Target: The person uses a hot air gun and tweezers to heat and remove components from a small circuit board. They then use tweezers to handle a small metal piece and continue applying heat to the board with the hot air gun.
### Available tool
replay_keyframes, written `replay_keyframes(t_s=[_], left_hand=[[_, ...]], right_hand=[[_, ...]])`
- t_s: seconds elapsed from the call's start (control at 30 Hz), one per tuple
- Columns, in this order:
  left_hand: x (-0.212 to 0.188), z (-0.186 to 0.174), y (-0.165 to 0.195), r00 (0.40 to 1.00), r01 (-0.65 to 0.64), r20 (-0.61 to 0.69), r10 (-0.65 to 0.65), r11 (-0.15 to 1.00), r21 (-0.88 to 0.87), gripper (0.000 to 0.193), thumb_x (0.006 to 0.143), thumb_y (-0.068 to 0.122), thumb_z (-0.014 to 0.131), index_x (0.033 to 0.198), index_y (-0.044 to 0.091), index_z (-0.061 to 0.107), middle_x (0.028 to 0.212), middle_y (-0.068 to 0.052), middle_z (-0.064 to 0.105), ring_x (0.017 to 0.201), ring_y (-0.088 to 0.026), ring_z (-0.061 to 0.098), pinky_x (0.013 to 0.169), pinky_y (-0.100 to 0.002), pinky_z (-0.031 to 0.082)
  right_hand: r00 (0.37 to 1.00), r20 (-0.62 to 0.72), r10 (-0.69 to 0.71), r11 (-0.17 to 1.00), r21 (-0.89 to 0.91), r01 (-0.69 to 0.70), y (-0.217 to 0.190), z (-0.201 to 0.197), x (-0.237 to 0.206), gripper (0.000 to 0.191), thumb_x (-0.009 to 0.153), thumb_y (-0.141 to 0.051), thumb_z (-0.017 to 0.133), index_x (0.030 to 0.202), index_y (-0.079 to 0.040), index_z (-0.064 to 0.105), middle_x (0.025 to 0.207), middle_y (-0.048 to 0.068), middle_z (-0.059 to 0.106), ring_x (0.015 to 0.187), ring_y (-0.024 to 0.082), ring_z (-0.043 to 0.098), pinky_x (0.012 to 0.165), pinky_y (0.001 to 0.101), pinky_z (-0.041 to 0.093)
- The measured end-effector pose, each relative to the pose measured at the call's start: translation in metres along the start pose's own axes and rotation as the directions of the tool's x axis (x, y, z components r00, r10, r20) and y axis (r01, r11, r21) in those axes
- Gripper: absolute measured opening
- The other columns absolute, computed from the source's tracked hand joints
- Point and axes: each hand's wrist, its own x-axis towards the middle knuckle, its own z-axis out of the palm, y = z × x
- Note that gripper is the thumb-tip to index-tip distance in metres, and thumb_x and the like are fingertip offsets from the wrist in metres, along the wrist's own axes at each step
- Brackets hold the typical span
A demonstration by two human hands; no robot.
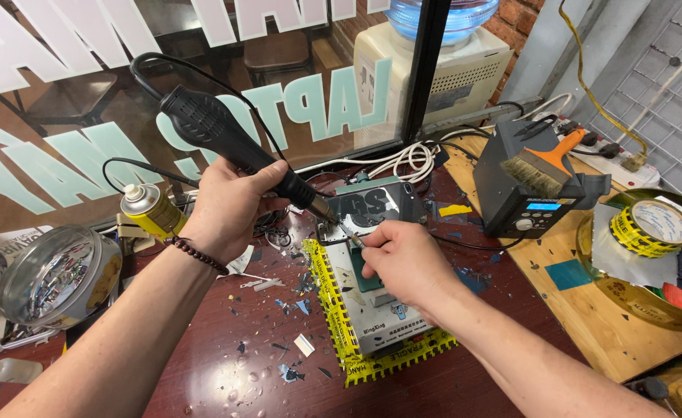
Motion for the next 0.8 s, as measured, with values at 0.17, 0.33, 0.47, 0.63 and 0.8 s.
replay_keyframes(t_s=[0.17,0.33,0.47,0.63,0.8], left_hand=[[0.0,0.0,0.001,1.0,-0.017,0.003,0.017,1.0,0.022,0.022,0.092,0.01,0.071,0.108,0.003,0.058,0.098,-0.007,0.07,0.086,-0.017,0.072,0.067,-0.03,0.061],[-0.002,0.001,0.003,1.0,-0.004,-0.011,0.005,0.999,0.043,0.024,0.091,0.01,0.07,0.108,0.002,0.056,0.1,-0.007,0.071,0.088,-0.017,0.073,0.066,-0.029,0.062],[-0.001,0.004,0.006,1.0,-0.013,-0.002,0.013,1.0,0.024,0.025,0.091,0.01,0.071,0.109,0.001,0.057,0.1,-0.009,0.07,0.086,-0.017,0.072,0.064,-0.029,0.061],[0.001,0.005,0.006,1.0,-0.016,-0.013,0.016,0.999,0.043,0.025,0.09,0.01,0.071,0.108,0.001,0.056,0.1,-0.009,0.07,0.085,-0.017,0.072,0.064,-0.03,0.062],[-0.002,0.005,0.003,1.0,0.0,-0.023,0.0,1.0,0.023,0.024,0.091,0.01,0.072,0.108,0.001,0.057,0.098,-0.009,0.07,0.082,-0.018,0.071,0.063,-0.03,0.061]], right_hand=[[0.999,0.024,0.025,0.999,0.041,-0.026,0.014,0.004,0.007,0.017,0.089,-0.009,0.067,0.103,-0.001,0.073,0.075,0.007,0.073,0.058,0.011,0.055,0.05,0.0307,0.042],[0.998,0.001,-0.063,0.994,0.09,0.063,0.014,0.007,0.004,0.015,0.089,-0.009,0.068,0.101,-0.003,0.073,0.075,0.006,0.075,0.056,0.005,0.059,0.049,0.0237,0.045],[0.986,0.157,0.062,0.984,0.154,-0.087,-0.003,-0.019,0.007,0.013,0.088,-0.008,0.068,0.098,-0.002,0.07,0.072,0.008,0.071,0.043,0.008,0.04,0.037,0.0278,0.027],[0.995,0.066,0.072,0.987,0.137,-0.08,-0.003,-0.004,-0.001,0.015,0.092,-0.01,0.067,0.103,0.0,0.07,0.074,0.009,0.07,0.04,0.007,0.041,0.035,0.0275,0.028],[0.977,0.108,0.186,0.884,0.417,-0.214,0.011,0.002,-0.005,0.016,0.093,-0.008,0.065,0.106,0.002,0.066,0.077,0.012,0.065,0.038,0.008,0.033,0.035,0.028,0.019]])
